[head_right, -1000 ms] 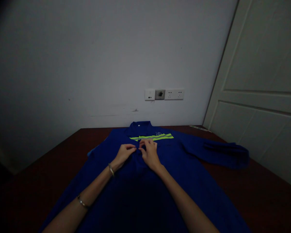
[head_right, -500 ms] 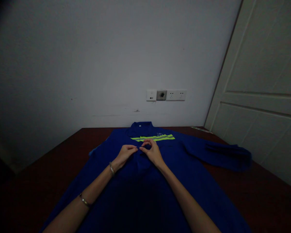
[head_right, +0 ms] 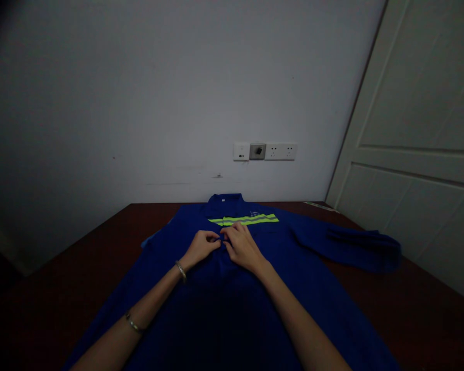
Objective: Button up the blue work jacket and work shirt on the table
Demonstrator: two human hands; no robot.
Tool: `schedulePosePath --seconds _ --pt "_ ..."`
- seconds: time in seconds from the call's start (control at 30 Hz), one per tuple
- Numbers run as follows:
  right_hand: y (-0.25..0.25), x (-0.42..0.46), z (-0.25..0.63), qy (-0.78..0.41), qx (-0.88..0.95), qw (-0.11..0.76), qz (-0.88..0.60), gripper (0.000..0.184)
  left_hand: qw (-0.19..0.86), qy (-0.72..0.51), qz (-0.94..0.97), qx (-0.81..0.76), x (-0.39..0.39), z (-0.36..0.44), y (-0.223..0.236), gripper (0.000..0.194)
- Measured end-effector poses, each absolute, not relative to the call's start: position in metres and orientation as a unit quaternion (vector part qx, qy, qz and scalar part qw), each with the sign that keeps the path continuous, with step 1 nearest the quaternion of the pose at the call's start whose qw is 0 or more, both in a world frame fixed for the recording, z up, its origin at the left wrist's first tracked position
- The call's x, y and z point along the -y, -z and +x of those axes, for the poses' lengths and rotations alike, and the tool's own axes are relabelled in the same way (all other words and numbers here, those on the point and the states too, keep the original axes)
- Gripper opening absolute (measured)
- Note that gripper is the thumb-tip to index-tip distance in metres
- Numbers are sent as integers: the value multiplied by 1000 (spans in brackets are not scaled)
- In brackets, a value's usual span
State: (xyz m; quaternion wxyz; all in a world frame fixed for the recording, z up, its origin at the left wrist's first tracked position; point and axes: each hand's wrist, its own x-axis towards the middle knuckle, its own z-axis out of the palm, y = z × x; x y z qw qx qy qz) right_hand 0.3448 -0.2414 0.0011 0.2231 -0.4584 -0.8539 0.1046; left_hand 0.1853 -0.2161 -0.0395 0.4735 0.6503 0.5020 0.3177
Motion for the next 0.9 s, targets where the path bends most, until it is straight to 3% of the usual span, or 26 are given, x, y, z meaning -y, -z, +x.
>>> schedulePosePath --seconds 0.23,0.67,0.77,0.9 --pt "4 240 344 -101 861 199 -456 31 434 -306 688 -494 219 185 37 21" --pt "28 232 343 -228 712 410 -522 7 651 -360 452 -493 216 188 45 16" --pt "35 227 343 -287 656 463 -523 10 713 -360 393 -455 218 189 43 15" --pt "40 223 346 -368 622 476 -501 18 718 -360 391 -450 218 189 46 17"
